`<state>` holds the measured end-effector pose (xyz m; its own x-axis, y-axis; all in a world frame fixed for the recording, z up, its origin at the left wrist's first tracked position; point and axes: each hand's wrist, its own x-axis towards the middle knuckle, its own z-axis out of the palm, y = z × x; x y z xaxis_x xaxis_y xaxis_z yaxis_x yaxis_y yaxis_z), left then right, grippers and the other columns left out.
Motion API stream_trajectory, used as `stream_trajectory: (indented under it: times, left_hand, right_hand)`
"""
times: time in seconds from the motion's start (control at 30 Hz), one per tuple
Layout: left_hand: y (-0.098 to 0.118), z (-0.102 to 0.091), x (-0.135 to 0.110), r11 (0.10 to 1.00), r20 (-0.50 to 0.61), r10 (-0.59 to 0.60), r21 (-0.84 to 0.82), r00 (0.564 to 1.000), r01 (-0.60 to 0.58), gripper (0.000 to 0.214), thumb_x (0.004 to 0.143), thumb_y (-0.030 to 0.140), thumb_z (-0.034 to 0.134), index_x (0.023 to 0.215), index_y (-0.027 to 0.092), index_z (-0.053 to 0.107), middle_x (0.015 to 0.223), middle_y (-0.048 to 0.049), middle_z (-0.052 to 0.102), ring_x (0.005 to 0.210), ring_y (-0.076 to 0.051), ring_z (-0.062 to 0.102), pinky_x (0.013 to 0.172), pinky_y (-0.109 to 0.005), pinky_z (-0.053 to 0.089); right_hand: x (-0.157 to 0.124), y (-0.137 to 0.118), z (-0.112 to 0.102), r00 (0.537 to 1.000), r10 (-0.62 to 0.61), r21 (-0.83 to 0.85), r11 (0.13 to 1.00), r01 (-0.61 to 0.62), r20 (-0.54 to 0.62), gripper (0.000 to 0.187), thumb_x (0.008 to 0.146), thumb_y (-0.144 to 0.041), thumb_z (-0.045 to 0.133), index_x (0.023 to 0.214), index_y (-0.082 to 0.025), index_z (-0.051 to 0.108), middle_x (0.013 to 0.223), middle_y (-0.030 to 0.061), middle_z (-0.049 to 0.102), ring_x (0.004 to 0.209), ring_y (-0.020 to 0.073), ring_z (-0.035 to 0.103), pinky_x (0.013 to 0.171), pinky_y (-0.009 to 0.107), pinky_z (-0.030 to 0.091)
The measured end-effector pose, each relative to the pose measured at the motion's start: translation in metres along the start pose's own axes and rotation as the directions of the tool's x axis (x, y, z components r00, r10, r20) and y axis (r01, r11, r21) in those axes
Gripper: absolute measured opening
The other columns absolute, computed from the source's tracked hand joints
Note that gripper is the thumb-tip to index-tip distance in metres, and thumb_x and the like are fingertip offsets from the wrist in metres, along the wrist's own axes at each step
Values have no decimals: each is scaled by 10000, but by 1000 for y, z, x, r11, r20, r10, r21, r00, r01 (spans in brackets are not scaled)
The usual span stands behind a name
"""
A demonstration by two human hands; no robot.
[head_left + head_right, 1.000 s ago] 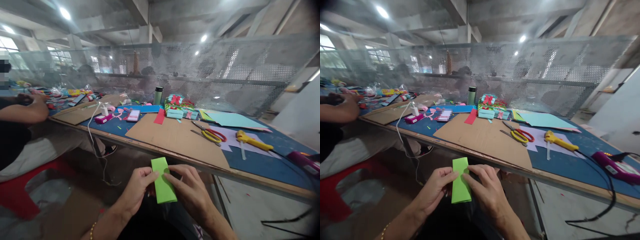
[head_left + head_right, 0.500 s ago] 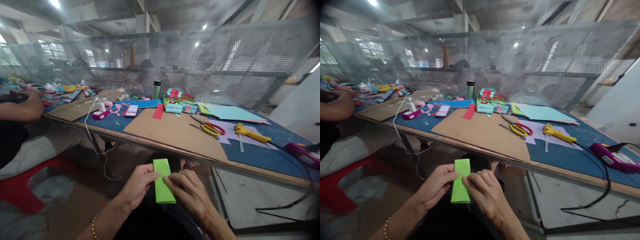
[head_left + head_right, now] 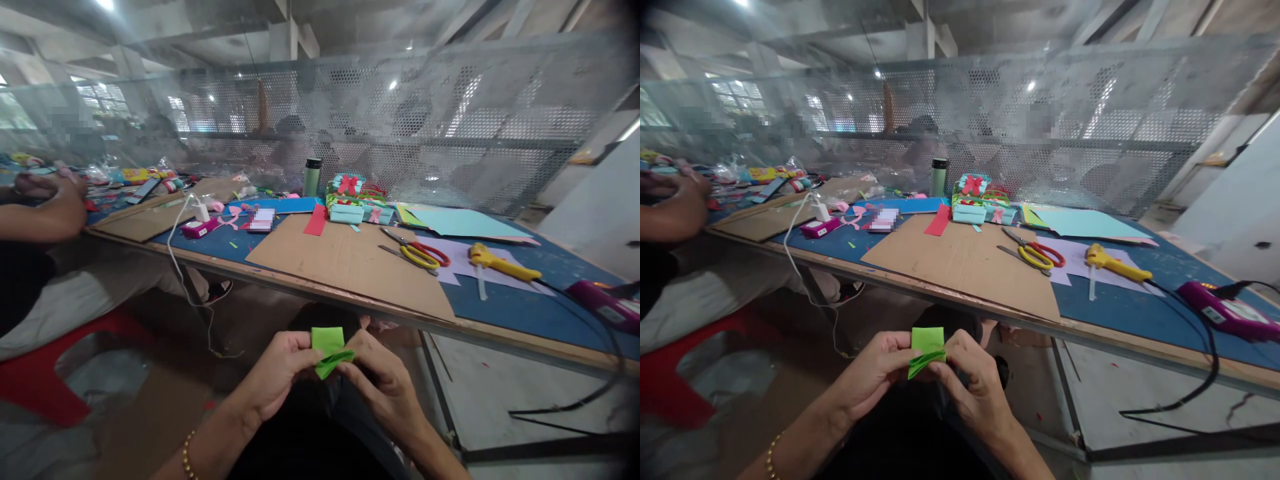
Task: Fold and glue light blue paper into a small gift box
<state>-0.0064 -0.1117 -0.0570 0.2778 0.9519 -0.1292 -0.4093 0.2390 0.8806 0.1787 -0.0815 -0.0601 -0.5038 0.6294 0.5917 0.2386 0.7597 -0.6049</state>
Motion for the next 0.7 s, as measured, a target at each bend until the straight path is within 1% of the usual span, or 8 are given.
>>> stream_trajectory:
  times: [0.07,0.2,0.37,0.5,0.7]
  left_hand:
    - [0,0,-1,1000,18,-5,9,1000,4,335,775,403,781,939,111,789,883,-124,751,769,-198,672,745,-299,510]
    - [-1,0,-3,1000,18,12,-7,1000,-12,359,803,446,752,923,110,788,856,-122,746,772,-215,674,738,-321,518]
    - [-4,0,-3,999,46,32,23,998,-33,304,815,396,747,927,117,791,836,-97,740,735,-181,649,750,-300,503]
    - [-5,1,-4,999,50,32,15,998,-33,279,824,387,738,900,124,794,816,-81,734,705,-152,618,714,-256,468]
    - [-5,4,-4,999,23,33,12,999,-33,303,811,426,751,868,131,790,769,-68,716,700,-153,606,705,-252,453]
  right_hand:
    - [0,0,2,998,44,-16,999,-44,-40,225,969,-260,566,754,-200,588,689,-7,513,634,137,515,579,245,424]
    - [-1,2,4,997,40,-47,998,-43,-71,271,967,-244,558,704,-206,503,661,-27,456,601,120,475,553,223,387]
    - [-2,1,4,994,38,-90,995,-47,-104,349,954,-233,569,645,-210,410,618,-56,374,535,88,413,498,200,325]
    - [-1,0,5,994,19,-122,992,-31,-105,339,954,-221,558,655,-215,397,616,-60,368,524,86,407,487,200,316]
    - [-2,0,8,993,6,-126,992,-22,-122,337,948,-205,551,663,-220,374,624,-59,355,515,84,401,477,192,324]
